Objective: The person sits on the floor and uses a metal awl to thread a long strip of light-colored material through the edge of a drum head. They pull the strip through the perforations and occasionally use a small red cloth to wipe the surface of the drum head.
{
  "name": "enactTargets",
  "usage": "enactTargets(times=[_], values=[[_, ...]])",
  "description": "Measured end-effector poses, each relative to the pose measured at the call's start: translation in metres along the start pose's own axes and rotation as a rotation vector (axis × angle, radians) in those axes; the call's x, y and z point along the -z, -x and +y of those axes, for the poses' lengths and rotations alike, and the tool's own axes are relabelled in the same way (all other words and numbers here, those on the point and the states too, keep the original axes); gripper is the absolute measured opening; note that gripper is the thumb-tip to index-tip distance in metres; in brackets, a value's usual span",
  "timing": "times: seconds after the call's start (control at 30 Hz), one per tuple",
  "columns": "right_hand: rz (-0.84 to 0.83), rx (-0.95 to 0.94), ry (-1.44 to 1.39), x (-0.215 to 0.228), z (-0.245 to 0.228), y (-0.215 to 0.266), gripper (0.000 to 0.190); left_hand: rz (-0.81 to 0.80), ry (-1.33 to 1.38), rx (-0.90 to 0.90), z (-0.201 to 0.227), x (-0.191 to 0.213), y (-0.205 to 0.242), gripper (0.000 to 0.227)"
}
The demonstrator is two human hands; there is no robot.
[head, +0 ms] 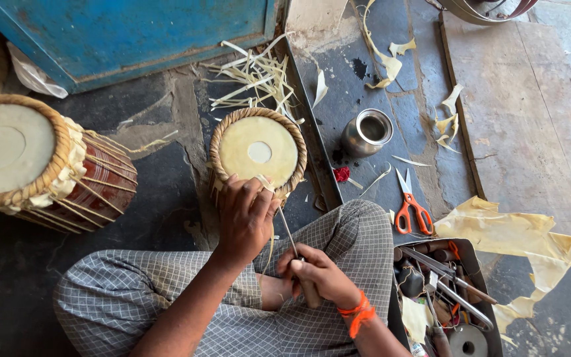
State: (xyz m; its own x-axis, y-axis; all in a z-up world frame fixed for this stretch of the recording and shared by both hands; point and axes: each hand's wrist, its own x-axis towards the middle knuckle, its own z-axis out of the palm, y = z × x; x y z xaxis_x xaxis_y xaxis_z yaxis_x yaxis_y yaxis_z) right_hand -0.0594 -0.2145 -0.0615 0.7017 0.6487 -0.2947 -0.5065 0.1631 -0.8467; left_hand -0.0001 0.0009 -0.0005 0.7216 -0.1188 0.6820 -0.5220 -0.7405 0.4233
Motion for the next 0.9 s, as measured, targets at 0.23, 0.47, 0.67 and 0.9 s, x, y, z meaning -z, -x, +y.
enactTargets(times=[0.23,0.47,0.67,0.9], values=[[-0.296,0.007,-0.780,-0.008,0.010,0.018,0.029,0.076,0.013,0.062,0.001,-0.012,0.008,0.026],[0.426,0.258,0.943,-0.052,-0.038,0.057,0.030,0.075,0.017,0.116,0.006,-0.017,0.012,0.023],[0.466,0.102,1.082,-0.047,-0.036,0.077,0.040,0.028,-0.038,0.185,0.018,-0.014,-0.002,0.016],[-0.113,-0.097,1.092,-0.015,0.012,0.122,0.032,0.044,0.125,0.151,-0.045,0.000,-0.012,0.022]])
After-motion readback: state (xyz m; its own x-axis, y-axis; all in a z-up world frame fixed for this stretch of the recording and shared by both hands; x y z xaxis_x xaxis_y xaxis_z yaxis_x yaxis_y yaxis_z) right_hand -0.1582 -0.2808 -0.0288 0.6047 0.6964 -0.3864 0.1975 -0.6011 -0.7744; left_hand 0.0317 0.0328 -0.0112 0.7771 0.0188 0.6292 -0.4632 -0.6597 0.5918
